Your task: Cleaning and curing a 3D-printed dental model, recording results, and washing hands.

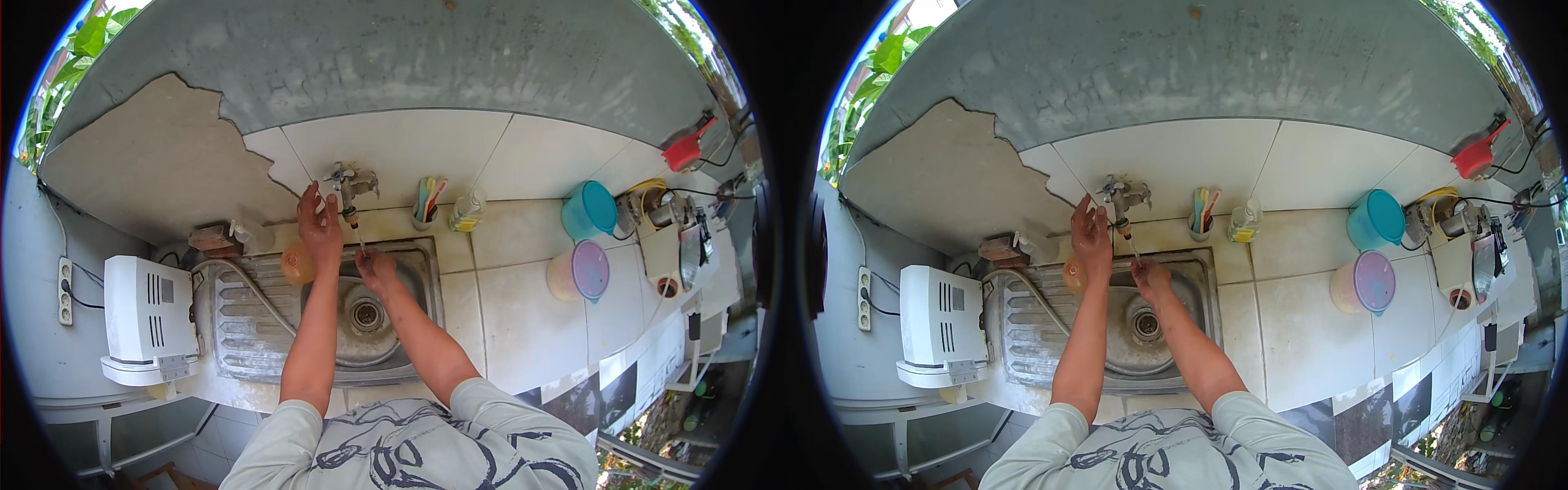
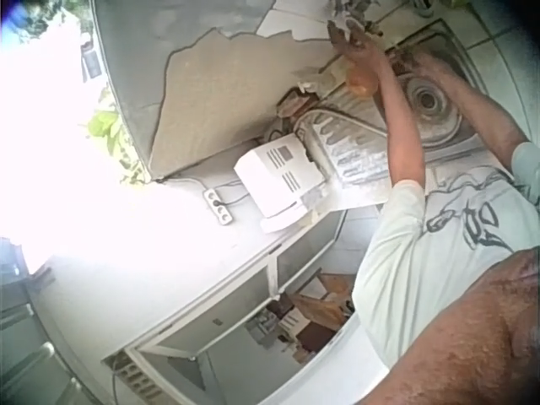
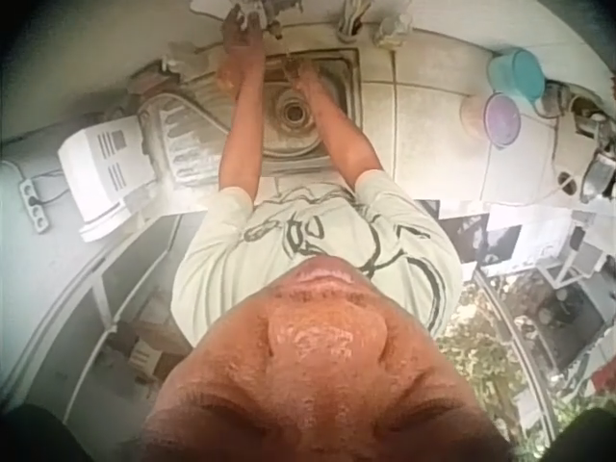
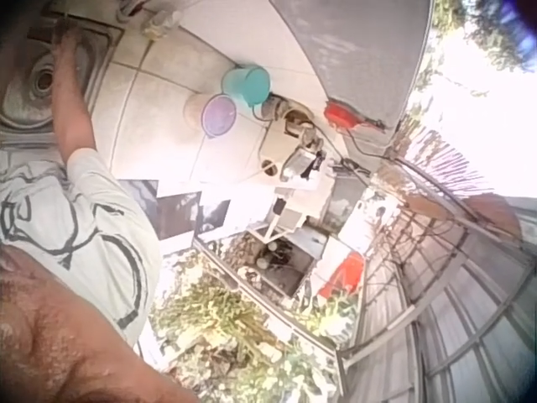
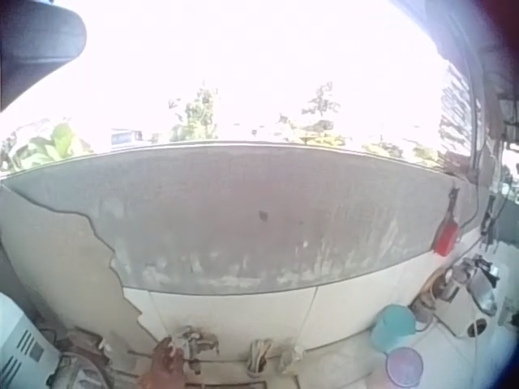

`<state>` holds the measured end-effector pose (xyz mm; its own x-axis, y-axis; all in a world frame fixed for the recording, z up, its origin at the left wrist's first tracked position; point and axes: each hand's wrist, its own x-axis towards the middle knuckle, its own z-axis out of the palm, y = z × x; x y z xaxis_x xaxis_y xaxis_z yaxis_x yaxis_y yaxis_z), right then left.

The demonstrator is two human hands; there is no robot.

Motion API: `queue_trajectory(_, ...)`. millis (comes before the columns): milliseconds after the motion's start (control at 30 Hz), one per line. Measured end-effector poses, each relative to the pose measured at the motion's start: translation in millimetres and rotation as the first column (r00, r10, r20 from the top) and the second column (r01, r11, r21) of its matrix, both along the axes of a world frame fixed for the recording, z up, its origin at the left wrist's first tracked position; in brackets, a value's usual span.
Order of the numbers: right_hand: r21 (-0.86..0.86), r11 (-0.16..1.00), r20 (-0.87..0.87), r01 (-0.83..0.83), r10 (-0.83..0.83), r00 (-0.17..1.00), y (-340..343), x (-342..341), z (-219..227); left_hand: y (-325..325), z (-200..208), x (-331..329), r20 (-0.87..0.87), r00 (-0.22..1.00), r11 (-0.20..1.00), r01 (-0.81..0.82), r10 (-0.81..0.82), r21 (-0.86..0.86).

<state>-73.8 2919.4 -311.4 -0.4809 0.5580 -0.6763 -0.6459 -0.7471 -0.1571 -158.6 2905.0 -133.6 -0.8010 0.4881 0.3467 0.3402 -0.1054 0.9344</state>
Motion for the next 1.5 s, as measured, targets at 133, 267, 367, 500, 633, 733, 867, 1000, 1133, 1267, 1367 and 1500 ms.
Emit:
queue_trajectory(133, 0.029, 1.000, -0.008, 0.004, -0.004, 1.000, -9.3, -23.0, 12.3, 9.1, 36.4, -33.4, -0.464, 0.882, 0.971, -0.029, -0.087, -0.237)
queue_trajectory(267, -0.035, 0.998, 0.040, -0.050, 0.051, 0.998, 4.3, -21.1, 4.3, 17.0, 31.4, -42.2, -0.534, 0.843, 0.987, -0.018, -0.070, -0.159)
queue_trajectory(367, 0.042, 0.996, 0.000, -0.083, 0.083, 0.997, 9.2, -13.8, 0.4, 18.7, 29.7, -37.0, -0.461, 0.882, 0.986, 0.021, -0.096, -0.165)
queue_trajectory(500, 0.098, 0.986, 0.060, -0.135, 0.130, 0.990, 9.8, -22.9, 18.8, 17.2, 26.1, -44.7, -0.476, 0.873, 0.988, 0.032, -0.102, -0.153)
queue_trajectory(633, 0.094, 0.986, 0.006, -0.141, 0.141, 0.990, 10.2, -23.4, 31.2, 16.9, 25.1, -45.1, -0.473, 0.874, 0.988, 0.048, -0.114, -0.149)
queue_trajectory(733, 0.049, 0.990, -0.003, -0.129, 0.129, 0.992, 12.1, -19.7, 37.4, 15.3, 25.1, -30.9, -0.524, 0.850, 0.992, -0.020, -0.048, -0.123)
queue_trajectory(867, 0.243, 0.912, 0.253, -0.330, 0.269, 0.930, 12.4, 21.2, 35.8, -5.6, 15.0, 30.0, -0.481, 0.868, 0.992, -0.121, 0.122, 0.033)
queue_trajectory(1000, 0.421, 0.643, 0.830, -0.640, 0.010, 0.557, 32.7, 106.4, 76.4, -13.7, -23.4, 98.9, 0.778, 0.341, 0.841, 0.336, -0.528, 0.424)
queue_trajectory(1133, 0.549, 0.745, 0.797, -0.378, -0.332, 0.504, 99.8, 192.6, 104.9, 30.6, -57.7, 143.3, 0.870, -0.100, 0.805, 0.341, -0.482, 0.485)
queue_trajectory(1267, 0.788, 0.369, 0.610, -0.492, -0.568, 0.552, 153.7, 207.9, 151.9, 77.2, -42.3, 182.3, 0.888, -0.178, 0.826, 0.326, -0.424, 0.460)
queue_trajectory(1367, 0.670, 0.336, 0.741, -0.662, -0.250, 0.623, 165.6, 196.4, 165.3, 90.2, -39.8, 187.4, 0.878, -0.156, 0.846, 0.235, -0.453, 0.478)
queue_trajectory(1500, 0.626, 0.476, 0.746, -0.617, -0.137, 0.652, 152.8, 191.5, 171.1, 82.6, -33.7, 175.6, 0.896, -0.140, 0.860, 0.251, -0.422, 0.444)
